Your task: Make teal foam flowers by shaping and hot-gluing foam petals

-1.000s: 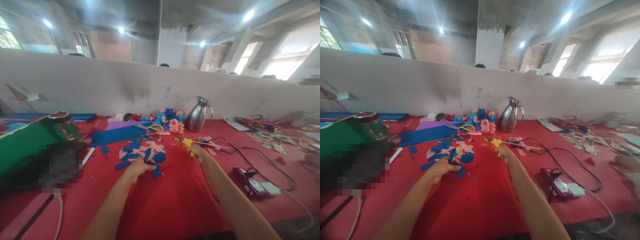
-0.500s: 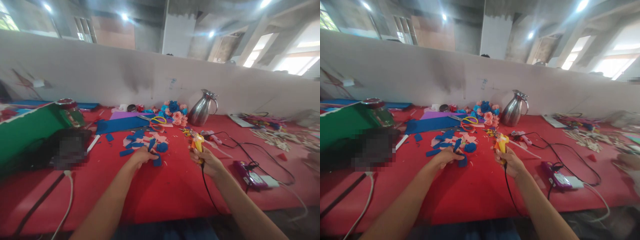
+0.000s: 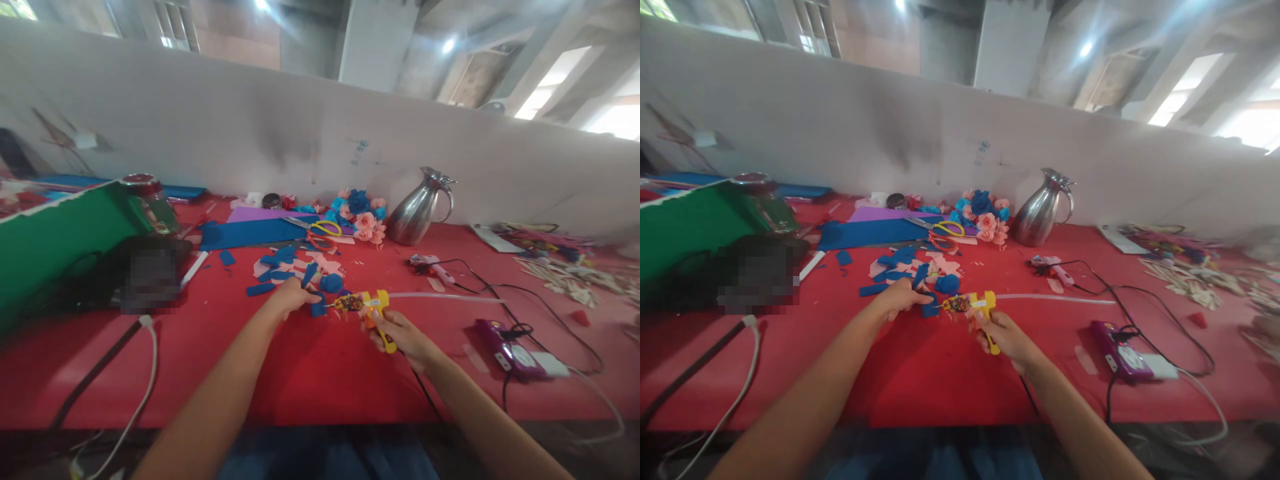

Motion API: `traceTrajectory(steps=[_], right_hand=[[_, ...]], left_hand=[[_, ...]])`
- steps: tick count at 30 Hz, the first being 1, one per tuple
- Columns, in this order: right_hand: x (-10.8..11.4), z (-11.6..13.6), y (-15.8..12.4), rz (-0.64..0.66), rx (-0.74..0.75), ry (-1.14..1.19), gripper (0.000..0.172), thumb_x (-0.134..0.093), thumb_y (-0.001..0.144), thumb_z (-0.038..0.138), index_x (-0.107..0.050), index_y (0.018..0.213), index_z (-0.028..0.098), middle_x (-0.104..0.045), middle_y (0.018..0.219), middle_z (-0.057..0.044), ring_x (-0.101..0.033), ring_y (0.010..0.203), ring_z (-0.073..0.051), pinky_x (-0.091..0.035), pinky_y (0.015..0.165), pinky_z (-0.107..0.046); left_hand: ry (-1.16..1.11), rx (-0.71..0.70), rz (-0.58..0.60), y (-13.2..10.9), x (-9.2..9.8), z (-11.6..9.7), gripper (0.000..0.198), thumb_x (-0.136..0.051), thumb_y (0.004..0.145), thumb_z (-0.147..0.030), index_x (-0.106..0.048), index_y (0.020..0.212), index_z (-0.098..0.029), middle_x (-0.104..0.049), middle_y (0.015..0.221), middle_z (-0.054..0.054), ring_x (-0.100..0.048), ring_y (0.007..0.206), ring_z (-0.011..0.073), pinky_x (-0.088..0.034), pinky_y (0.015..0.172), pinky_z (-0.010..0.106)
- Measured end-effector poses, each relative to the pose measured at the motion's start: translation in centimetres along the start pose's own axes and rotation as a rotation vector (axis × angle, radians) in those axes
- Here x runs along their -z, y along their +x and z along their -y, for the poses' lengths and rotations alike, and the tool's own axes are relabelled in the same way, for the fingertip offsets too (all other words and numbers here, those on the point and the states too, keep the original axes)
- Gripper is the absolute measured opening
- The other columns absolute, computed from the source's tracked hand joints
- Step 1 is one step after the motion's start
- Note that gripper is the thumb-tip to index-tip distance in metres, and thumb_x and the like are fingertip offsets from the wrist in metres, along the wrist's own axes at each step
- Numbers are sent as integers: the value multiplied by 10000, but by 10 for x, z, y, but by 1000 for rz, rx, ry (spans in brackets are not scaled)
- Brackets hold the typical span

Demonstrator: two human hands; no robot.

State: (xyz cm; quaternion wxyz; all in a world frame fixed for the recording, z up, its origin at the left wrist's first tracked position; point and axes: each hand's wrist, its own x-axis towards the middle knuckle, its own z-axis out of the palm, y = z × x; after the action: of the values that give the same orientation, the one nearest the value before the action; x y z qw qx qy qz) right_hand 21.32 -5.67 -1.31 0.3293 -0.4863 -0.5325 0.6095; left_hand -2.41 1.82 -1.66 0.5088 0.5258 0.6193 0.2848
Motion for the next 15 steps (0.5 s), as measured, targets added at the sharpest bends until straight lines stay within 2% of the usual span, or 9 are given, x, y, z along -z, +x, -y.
traceTrajectory(steps=[3, 7, 12, 15], right_hand=[[-5, -5, -2, -69, 12, -256, 595, -421, 759, 730, -561, 776, 152, -429, 571, 33, -363, 474, -89, -294, 461, -224], [-15, 0, -3, -125, 124, -530, 529, -350, 839, 652, -524, 706, 170, -378, 567, 33, -359, 529, -110, -279, 494, -233], [-25, 9, -2, -119, 129, -658, 464, -359, 865, 584, -373, 604, 199, -301, 549, 40, -301, 516, -101, -227, 479, -238], [-25, 9, 0, -142, 126, -692, 448, -379, 867, 568, -395, 616, 197, -353, 552, 35, -343, 518, -105, -250, 483, -237]], left_hand=[[25, -17, -7, 1, -1, 2, 136, -740, 530, -205, -625, 588, -161, -505, 456, -36, -424, 480, 111, -318, 496, 241], [3, -26, -22, 2, -3, 3, 148, -744, 521, -198, -615, 579, -156, -556, 495, -16, -498, 517, 133, -380, 531, 253], [73, -81, -21, 2, -5, 5, 126, -727, 535, -190, -610, 574, -159, -610, 556, 7, -551, 576, 156, -404, 565, 261], [127, -89, -45, 1, -4, 3, 125, -725, 534, -180, -601, 555, -172, -610, 545, 1, -569, 594, 165, -402, 565, 257]])
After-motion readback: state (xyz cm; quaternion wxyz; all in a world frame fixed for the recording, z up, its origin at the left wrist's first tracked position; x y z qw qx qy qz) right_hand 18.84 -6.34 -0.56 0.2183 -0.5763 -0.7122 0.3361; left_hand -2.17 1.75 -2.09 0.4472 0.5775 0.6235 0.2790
